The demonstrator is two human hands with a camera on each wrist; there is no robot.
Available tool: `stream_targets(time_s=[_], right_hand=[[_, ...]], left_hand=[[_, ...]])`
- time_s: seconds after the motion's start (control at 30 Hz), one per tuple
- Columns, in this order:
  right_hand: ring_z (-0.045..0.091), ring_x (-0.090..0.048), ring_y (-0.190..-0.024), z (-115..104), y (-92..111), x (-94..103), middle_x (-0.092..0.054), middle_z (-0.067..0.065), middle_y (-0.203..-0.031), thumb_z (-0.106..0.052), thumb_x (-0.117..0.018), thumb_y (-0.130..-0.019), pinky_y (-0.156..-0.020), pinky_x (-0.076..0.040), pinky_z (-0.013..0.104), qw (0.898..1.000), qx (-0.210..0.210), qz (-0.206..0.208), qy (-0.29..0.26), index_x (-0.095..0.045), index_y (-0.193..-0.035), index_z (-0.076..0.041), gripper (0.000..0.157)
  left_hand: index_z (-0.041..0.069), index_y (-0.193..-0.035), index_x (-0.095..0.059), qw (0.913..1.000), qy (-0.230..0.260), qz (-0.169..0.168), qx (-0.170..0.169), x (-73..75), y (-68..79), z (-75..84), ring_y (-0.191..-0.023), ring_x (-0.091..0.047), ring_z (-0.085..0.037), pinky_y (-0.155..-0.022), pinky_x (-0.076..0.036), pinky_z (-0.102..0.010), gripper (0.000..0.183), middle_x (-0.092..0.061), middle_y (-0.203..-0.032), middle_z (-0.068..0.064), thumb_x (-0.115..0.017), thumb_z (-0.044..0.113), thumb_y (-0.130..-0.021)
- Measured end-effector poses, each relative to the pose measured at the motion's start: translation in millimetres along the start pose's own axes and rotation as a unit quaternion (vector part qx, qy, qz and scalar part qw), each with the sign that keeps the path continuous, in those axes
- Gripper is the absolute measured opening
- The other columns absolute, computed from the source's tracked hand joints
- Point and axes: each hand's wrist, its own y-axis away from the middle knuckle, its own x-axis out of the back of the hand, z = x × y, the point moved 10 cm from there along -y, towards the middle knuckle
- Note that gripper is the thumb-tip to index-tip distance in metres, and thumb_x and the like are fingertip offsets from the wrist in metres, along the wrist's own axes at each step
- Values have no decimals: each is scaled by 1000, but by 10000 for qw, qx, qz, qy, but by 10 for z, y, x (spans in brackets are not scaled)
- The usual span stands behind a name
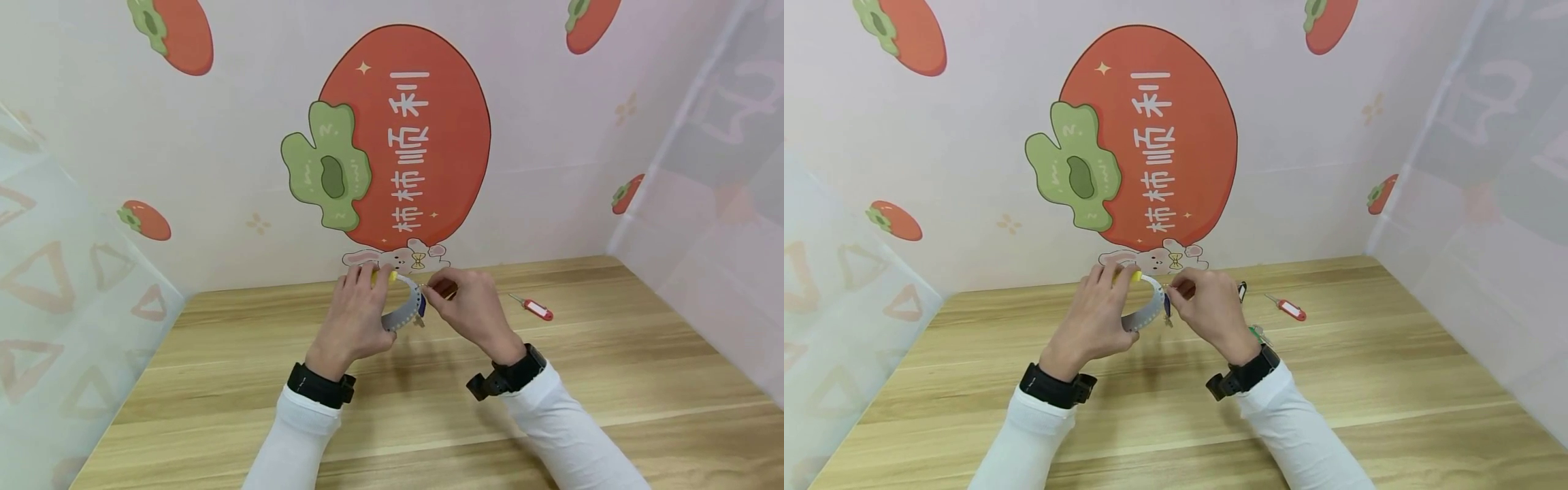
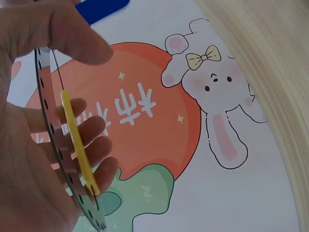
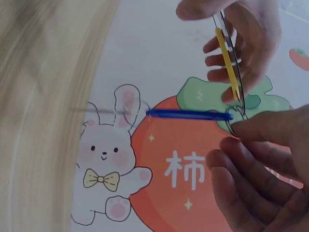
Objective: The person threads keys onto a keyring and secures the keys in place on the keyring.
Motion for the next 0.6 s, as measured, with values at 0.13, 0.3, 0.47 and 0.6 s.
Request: stream_targets(time_s=[0.13,0.3,0.47,0.6], right_hand=[[12,-69,-64,-33,-6,12,-73,3,-76,-4,-80,-84,-60,-57,28,9998,143,140,38,-76,-83,-6,4],[14,-69,-66,-117,12,15,-73,2,-77,-2,-79,-83,-59,-55,29,9969,567,126,534,-77,-83,-7,5],[14,-64,-64,-216,43,-34,-69,-1,-75,-5,-82,-83,-54,-48,29,9837,1182,-42,1354,-77,-82,-10,6],[13,-61,-62,-278,64,-67,-65,-2,-71,-5,-81,-83,-52,-46,28,9727,1611,-219,1655,-77,-81,-11,8]], left_hand=[[6,-142,-50,10000,-69,9,23,3,-7,11,-122,-48,-36,-99,-45,-52,92,-52,-136,-19,-89,28,-61],[9,-144,-50,9998,-68,-191,-4,-31,-1,31,-121,-47,-34,-101,-44,-51,93,-53,-133,-16,-88,28,-61],[16,-146,-48,9995,-25,-307,-72,-53,2,53,-122,-46,-33,-101,-43,-52,96,-53,-131,-14,-89,29,-60],[17,-149,-47,9988,104,-475,-52,-89,5,62,-124,-45,-33,-105,-40,-52,100,-52,-134,-13,-90,29,-59]])
